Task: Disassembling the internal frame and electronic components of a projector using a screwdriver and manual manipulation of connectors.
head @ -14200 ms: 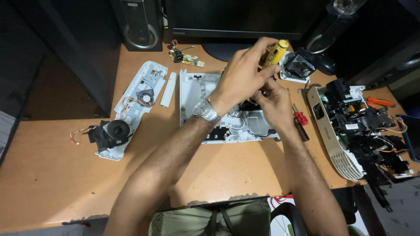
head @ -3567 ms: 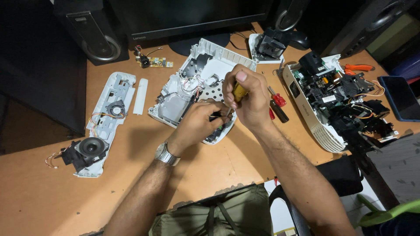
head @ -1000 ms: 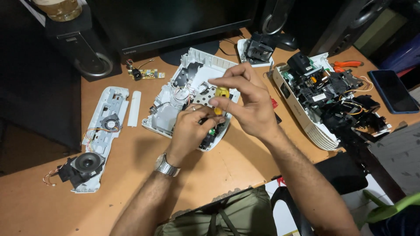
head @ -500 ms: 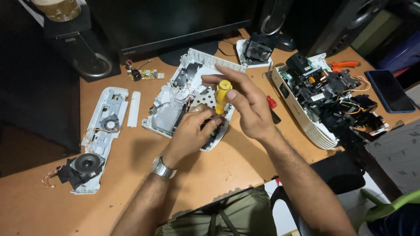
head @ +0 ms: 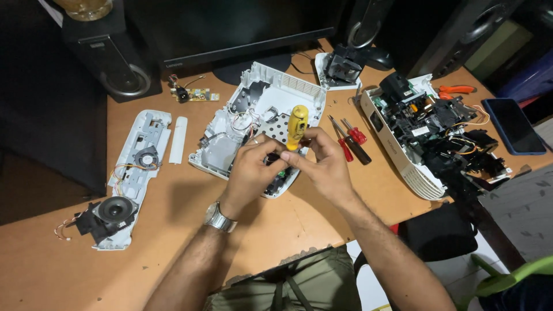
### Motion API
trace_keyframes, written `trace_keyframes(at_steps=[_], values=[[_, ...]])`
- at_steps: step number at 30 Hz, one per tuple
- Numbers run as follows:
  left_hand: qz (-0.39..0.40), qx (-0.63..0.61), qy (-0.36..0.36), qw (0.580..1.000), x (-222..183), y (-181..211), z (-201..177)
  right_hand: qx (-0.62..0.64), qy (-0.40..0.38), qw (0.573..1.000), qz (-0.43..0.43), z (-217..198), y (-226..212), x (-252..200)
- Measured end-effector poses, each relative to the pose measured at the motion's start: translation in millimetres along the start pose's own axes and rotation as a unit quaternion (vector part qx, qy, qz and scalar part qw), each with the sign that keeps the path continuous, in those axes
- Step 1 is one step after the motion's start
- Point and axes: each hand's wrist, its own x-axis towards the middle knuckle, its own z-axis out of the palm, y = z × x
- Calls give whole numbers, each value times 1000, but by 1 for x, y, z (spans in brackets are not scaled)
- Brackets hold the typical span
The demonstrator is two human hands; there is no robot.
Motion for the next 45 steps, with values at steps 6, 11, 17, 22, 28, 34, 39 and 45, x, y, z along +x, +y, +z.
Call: trace_keyframes(at_steps=[6, 11, 17, 22, 28, 34, 39, 45], values=[[-4, -1, 20, 1000, 1, 4, -2, -6, 19, 1000, -1, 1, -8, 4], [-4, -3, 2, 1000, 4, 8, -7, -18, 30, 999, 3, -4, -3, 2], [-14, -5, -18, 1000, 5, 22, -11, -8, 33, 999, -10, -9, -6, 4], [-30, -2, -43, 999, 4, 21, -9, -31, 41, 998, -31, -8, -28, 7], [-8, 7, -101, 995, 7, 23, -7, 1, 66, 997, -35, -17, -50, 11], [21, 44, -130, 990, 16, 31, 2, 28, 100, 994, -36, -36, -66, 19], [39, 47, -134, 989, 18, 27, 16, 40, 113, 991, -53, -49, -65, 20], [-30, 13, -130, 991, 26, 39, 20, 8, 143, 987, -67, -66, -65, 23]])
